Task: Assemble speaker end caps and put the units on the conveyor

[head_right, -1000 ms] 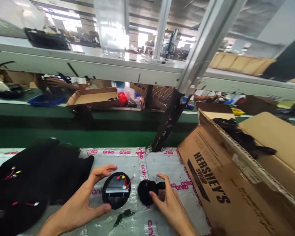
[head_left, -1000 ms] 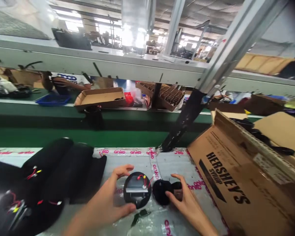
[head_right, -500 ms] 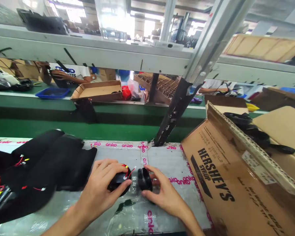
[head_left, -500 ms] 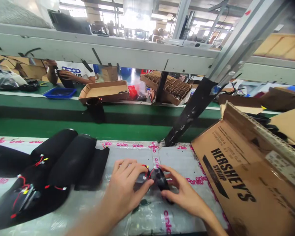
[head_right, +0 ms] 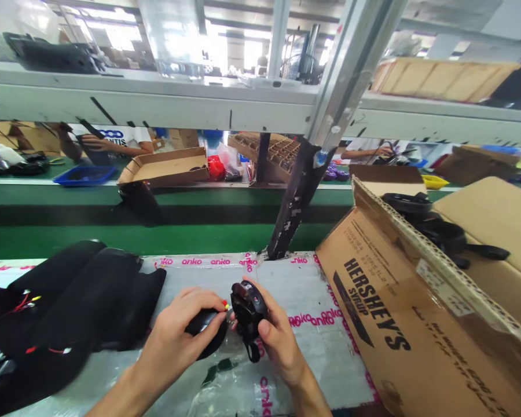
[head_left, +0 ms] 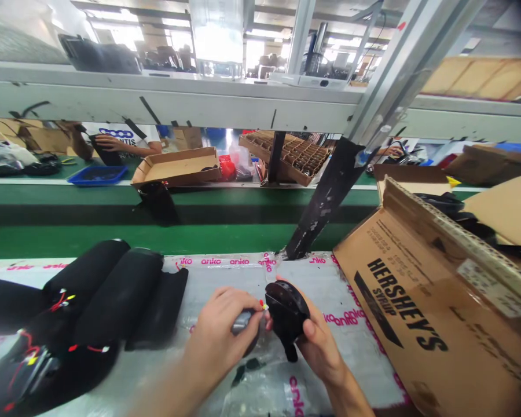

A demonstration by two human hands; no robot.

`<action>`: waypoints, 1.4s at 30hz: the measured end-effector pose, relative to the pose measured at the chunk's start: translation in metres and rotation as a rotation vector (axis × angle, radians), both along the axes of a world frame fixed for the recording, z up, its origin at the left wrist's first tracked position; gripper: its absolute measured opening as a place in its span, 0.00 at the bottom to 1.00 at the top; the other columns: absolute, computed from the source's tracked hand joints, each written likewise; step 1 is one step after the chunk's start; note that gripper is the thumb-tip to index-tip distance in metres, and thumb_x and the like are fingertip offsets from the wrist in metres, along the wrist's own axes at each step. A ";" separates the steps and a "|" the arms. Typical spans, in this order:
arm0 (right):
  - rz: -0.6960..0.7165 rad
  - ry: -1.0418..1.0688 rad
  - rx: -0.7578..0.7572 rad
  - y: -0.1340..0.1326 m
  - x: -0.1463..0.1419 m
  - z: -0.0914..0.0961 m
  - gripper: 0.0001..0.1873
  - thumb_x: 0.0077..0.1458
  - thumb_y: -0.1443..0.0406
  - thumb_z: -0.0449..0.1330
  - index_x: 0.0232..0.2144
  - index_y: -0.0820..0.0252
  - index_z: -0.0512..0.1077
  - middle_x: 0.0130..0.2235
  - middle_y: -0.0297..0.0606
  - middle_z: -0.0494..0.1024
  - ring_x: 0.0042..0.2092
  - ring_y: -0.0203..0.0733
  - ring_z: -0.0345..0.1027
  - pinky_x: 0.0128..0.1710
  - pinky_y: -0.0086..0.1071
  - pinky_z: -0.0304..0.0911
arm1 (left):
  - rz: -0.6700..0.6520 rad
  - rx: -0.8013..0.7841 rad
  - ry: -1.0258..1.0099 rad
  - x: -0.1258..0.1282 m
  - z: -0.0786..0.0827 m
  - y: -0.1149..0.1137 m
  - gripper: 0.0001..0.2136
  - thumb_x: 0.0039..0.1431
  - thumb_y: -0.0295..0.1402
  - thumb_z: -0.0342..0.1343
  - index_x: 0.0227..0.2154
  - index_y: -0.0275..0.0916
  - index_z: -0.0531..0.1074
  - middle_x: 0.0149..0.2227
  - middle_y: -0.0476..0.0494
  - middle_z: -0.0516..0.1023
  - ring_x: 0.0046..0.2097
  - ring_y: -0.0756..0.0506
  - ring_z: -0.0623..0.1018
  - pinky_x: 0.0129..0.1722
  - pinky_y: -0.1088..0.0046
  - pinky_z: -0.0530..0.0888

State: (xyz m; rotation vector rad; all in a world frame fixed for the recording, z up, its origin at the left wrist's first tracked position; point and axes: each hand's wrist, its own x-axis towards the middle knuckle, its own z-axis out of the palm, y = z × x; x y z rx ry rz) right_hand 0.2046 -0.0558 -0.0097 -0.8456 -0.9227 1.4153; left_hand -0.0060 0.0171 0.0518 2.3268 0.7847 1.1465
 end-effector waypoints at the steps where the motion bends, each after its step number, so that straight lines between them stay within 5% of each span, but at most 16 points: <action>1: -0.005 -0.039 0.014 0.000 0.004 0.002 0.46 0.61 0.40 0.67 0.73 0.51 0.66 0.62 0.48 0.81 0.54 0.60 0.81 0.59 0.51 0.73 | -0.010 -0.010 0.008 0.000 0.001 0.000 0.07 0.69 0.23 0.61 0.42 0.43 0.76 0.38 0.49 0.86 0.39 0.45 0.85 0.45 0.65 0.79; 6: -0.016 -0.225 0.144 0.001 0.013 0.018 0.38 0.63 0.46 0.69 0.71 0.41 0.68 0.73 0.40 0.71 0.71 0.59 0.67 0.71 0.51 0.61 | -0.038 -0.036 0.023 0.000 0.002 0.001 0.06 0.69 0.24 0.61 0.42 0.42 0.78 0.39 0.48 0.87 0.41 0.44 0.85 0.46 0.65 0.80; 12: 0.126 -0.293 0.169 0.016 0.022 0.037 0.35 0.64 0.45 0.66 0.69 0.45 0.72 0.70 0.41 0.74 0.71 0.61 0.66 0.72 0.52 0.58 | -0.040 -0.047 -0.017 -0.002 -0.002 0.000 0.06 0.68 0.24 0.62 0.42 0.42 0.78 0.40 0.47 0.88 0.41 0.44 0.85 0.46 0.66 0.80; 17: 0.211 -0.299 0.152 0.025 0.028 0.033 0.32 0.66 0.45 0.63 0.67 0.44 0.74 0.68 0.39 0.77 0.69 0.60 0.68 0.72 0.51 0.57 | -0.037 -0.077 -0.045 -0.003 -0.004 0.000 0.07 0.67 0.22 0.62 0.42 0.42 0.78 0.40 0.48 0.88 0.42 0.44 0.85 0.47 0.67 0.79; 23: 0.139 -0.366 0.188 0.011 0.024 0.039 0.34 0.65 0.45 0.65 0.69 0.43 0.71 0.70 0.40 0.74 0.69 0.59 0.69 0.69 0.48 0.64 | -0.004 -0.057 -0.045 0.001 -0.008 -0.003 0.07 0.68 0.23 0.58 0.41 0.42 0.76 0.39 0.48 0.85 0.41 0.43 0.83 0.45 0.66 0.76; 28: 0.084 -0.501 0.203 -0.002 0.021 0.045 0.35 0.65 0.47 0.66 0.71 0.41 0.69 0.71 0.39 0.72 0.71 0.58 0.66 0.70 0.45 0.63 | -0.075 -0.089 0.054 0.000 -0.001 -0.003 0.06 0.69 0.23 0.57 0.41 0.41 0.74 0.39 0.47 0.83 0.43 0.42 0.81 0.46 0.64 0.74; 34: 0.080 -0.400 0.174 -0.003 0.021 0.037 0.34 0.65 0.45 0.66 0.69 0.41 0.70 0.71 0.39 0.73 0.72 0.60 0.67 0.67 0.46 0.69 | -0.151 -0.132 0.073 -0.002 0.005 0.004 0.05 0.71 0.24 0.59 0.41 0.41 0.74 0.40 0.49 0.86 0.40 0.45 0.81 0.50 0.63 0.71; 42: 0.106 -0.317 0.207 -0.001 0.023 0.031 0.37 0.63 0.45 0.67 0.70 0.43 0.69 0.73 0.40 0.71 0.73 0.59 0.65 0.71 0.46 0.65 | -0.051 -0.225 -0.013 0.006 0.006 0.002 0.07 0.60 0.21 0.63 0.35 0.40 0.75 0.34 0.51 0.83 0.38 0.45 0.81 0.43 0.69 0.72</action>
